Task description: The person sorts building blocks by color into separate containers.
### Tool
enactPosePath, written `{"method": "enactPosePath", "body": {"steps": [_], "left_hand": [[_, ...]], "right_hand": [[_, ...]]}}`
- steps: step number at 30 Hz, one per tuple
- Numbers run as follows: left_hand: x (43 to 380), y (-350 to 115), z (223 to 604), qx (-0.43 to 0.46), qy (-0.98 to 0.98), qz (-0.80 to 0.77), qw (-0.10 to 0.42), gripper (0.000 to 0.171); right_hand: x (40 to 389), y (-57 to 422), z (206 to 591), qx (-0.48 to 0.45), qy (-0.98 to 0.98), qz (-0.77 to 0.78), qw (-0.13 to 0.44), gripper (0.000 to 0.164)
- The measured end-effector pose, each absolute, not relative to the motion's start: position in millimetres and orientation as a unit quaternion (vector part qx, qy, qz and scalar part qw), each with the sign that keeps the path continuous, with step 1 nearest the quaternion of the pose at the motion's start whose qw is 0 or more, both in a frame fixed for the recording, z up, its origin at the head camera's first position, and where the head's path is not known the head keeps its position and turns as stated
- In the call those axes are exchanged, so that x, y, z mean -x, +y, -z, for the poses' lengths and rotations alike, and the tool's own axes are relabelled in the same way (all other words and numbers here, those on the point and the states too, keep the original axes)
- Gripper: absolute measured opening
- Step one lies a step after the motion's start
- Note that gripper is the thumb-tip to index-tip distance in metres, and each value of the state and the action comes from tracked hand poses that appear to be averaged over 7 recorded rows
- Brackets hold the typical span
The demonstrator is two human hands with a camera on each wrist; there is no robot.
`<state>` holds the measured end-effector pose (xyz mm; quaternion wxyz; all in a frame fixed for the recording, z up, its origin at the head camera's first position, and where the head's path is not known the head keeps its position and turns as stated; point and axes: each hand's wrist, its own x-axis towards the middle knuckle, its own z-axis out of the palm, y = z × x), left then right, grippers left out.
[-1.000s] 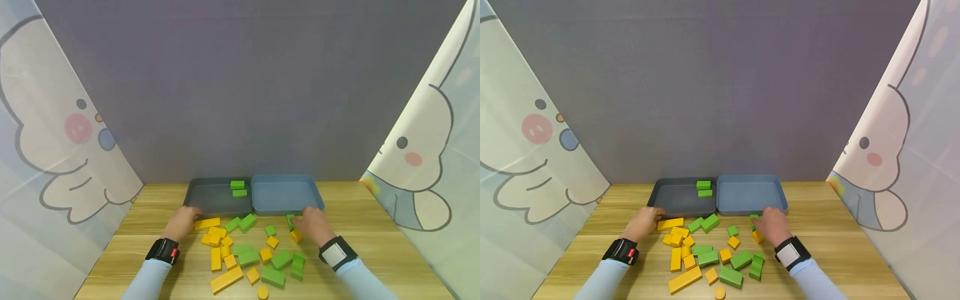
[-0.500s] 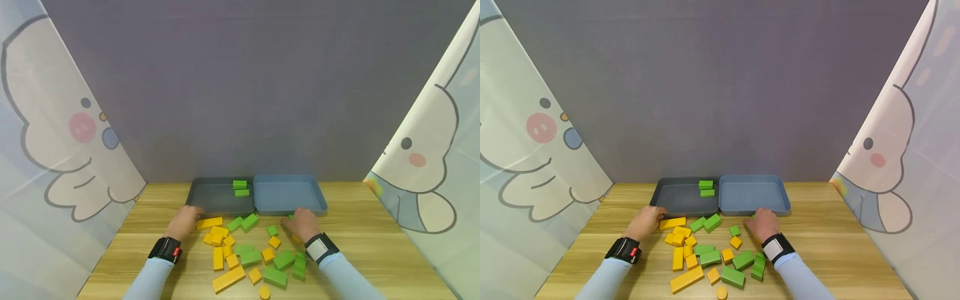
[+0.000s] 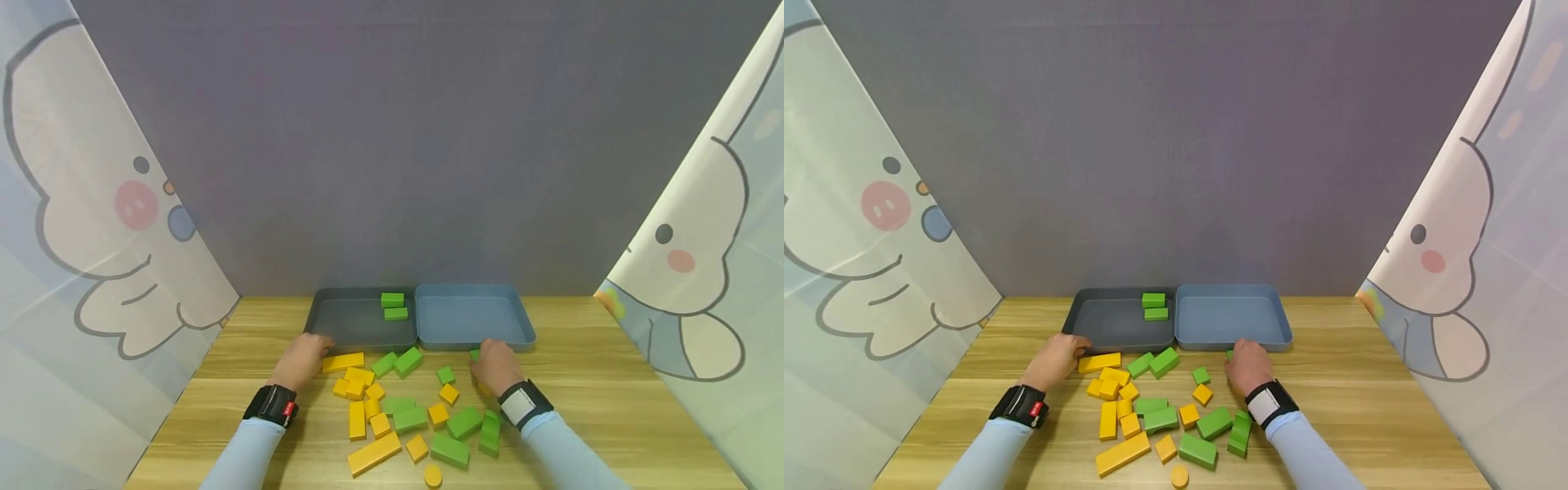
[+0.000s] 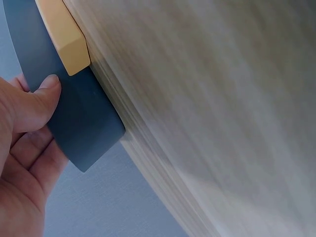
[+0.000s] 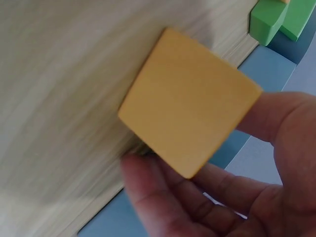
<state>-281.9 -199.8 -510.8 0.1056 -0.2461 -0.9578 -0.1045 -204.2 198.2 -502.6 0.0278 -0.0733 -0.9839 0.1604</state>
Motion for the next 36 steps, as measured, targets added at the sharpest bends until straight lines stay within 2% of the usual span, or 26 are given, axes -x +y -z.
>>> {"method": "enactPosePath", "body": {"steps": [11, 20, 27, 36], "left_hand": [[281.3, -200.3, 511.5, 0.246, -0.958, 0.102, 0.106, 0.021], [281.6, -199.2, 509.8, 0.242, -0.959, 0.101, 0.103, 0.021], [281.8, -199.5, 509.0, 0.246, -0.959, 0.101, 0.095, 0.02], [285.3, -197.8, 497.7, 0.26, -0.957, 0.105, 0.072, 0.021]], "right_hand": [[204.7, 207.3, 505.5, 0.022, -0.986, -0.161, 0.033, 0.023], [199.0, 204.9, 487.3, 0.015, -0.984, -0.172, 0.036, 0.02], [198.0, 198.3, 467.0, -0.029, -0.98, -0.192, 0.047, 0.018], [226.4, 178.0, 445.1, -0.084, -0.977, -0.189, 0.056, 0.014]]}}
